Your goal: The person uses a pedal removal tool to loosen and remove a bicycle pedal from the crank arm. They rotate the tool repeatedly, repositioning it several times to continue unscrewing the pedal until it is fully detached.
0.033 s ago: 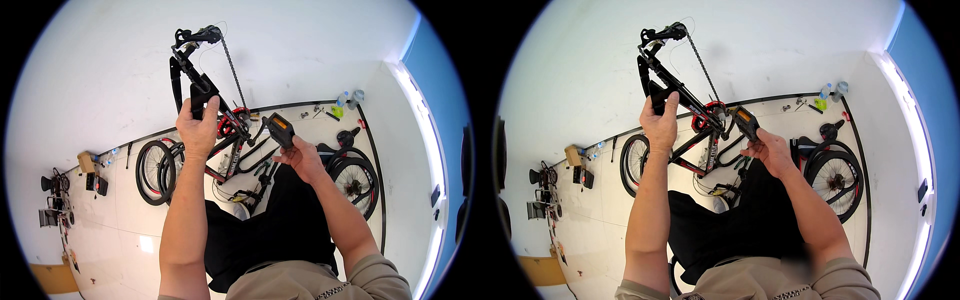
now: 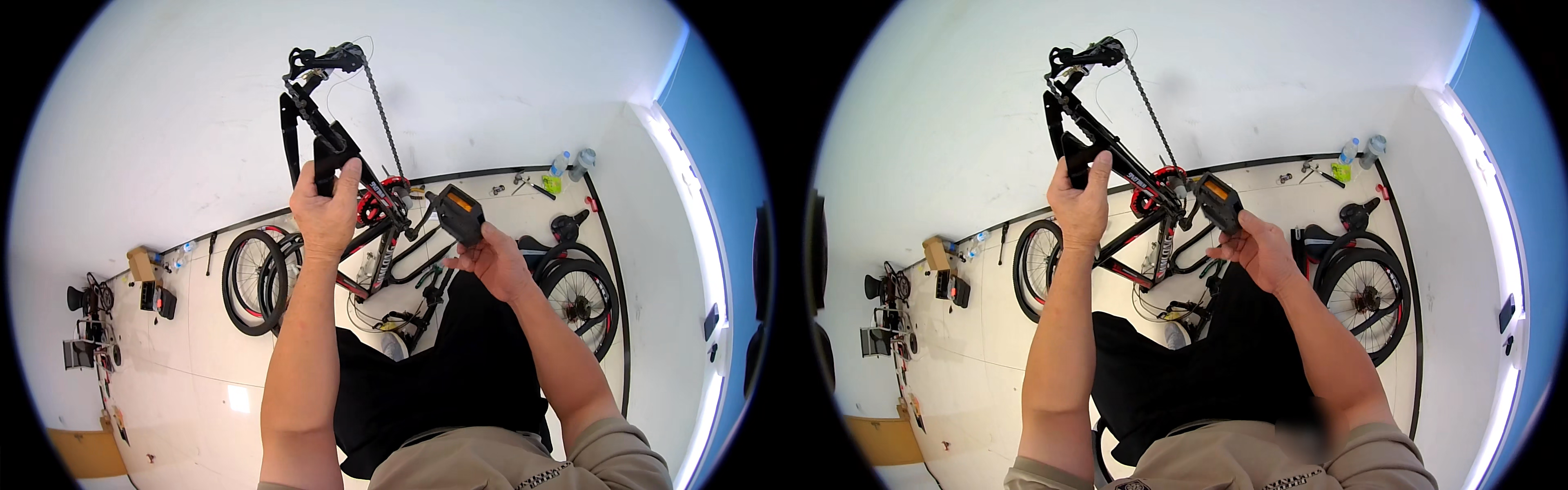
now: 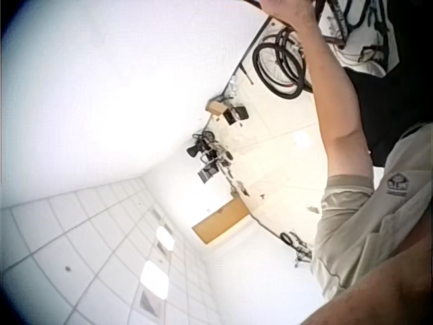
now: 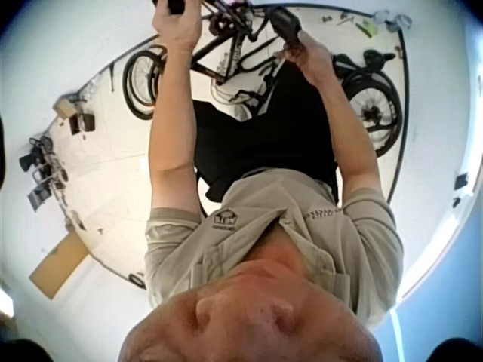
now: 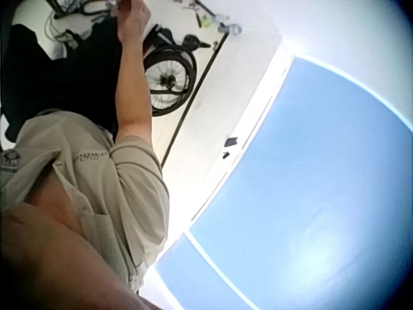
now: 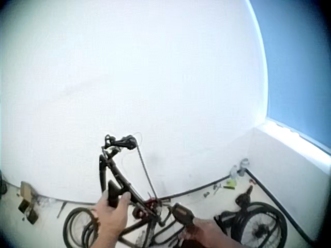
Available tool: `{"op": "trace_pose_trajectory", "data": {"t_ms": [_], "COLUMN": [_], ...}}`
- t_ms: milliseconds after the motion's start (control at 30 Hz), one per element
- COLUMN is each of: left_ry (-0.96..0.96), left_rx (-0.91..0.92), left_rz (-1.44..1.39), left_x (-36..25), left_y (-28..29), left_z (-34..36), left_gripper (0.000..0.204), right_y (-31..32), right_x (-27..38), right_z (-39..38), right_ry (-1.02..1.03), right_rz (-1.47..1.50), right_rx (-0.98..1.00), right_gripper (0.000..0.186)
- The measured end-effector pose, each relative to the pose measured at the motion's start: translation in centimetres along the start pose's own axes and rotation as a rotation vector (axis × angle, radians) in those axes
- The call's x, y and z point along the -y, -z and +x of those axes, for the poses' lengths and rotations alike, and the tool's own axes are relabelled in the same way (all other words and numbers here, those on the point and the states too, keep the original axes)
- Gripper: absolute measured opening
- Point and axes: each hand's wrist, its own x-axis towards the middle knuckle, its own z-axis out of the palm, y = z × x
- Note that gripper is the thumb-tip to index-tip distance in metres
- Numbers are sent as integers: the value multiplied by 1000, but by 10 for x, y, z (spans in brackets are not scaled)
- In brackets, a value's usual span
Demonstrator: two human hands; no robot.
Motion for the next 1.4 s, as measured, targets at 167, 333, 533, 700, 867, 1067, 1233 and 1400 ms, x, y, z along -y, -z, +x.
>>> {"op": "trace_pose_trajectory", "data": {"t_ms": [167,333,533,700,867,1067,1233,1400], "left_ry": [67,106,161,180,204,73,114,32], "left_rx": [98,150,140,155,173,133,124,88], "left_rz": [-66,-108,-59,-137,-103,42,-3,27], "left_x": [-8,6,-11,-16,-18,-19,2,12], "left_y": [12,15,13,10,16,9,17,12], "left_z": [1,5,5,7,9,7,5,12], "left_gripper": [17,24,23,22,22,30,36,37], "right_y": [-52,-77,-98,-97,-112,-126,-114,-40], "right_x": [7,-8,-11,-7,9,16,16,20], "right_z": [-4,10,30,33,32,34,22,-9], "right_ry": [-170,-235,-231,-202,-63,-82,-36,-20], "right_rz": [182,306,287,226,34,-128,-10,-26], "right_rx": [152,212,322,332,163,143,54,-329], "right_gripper": [57,51,49,54,46,47,37,27]}}
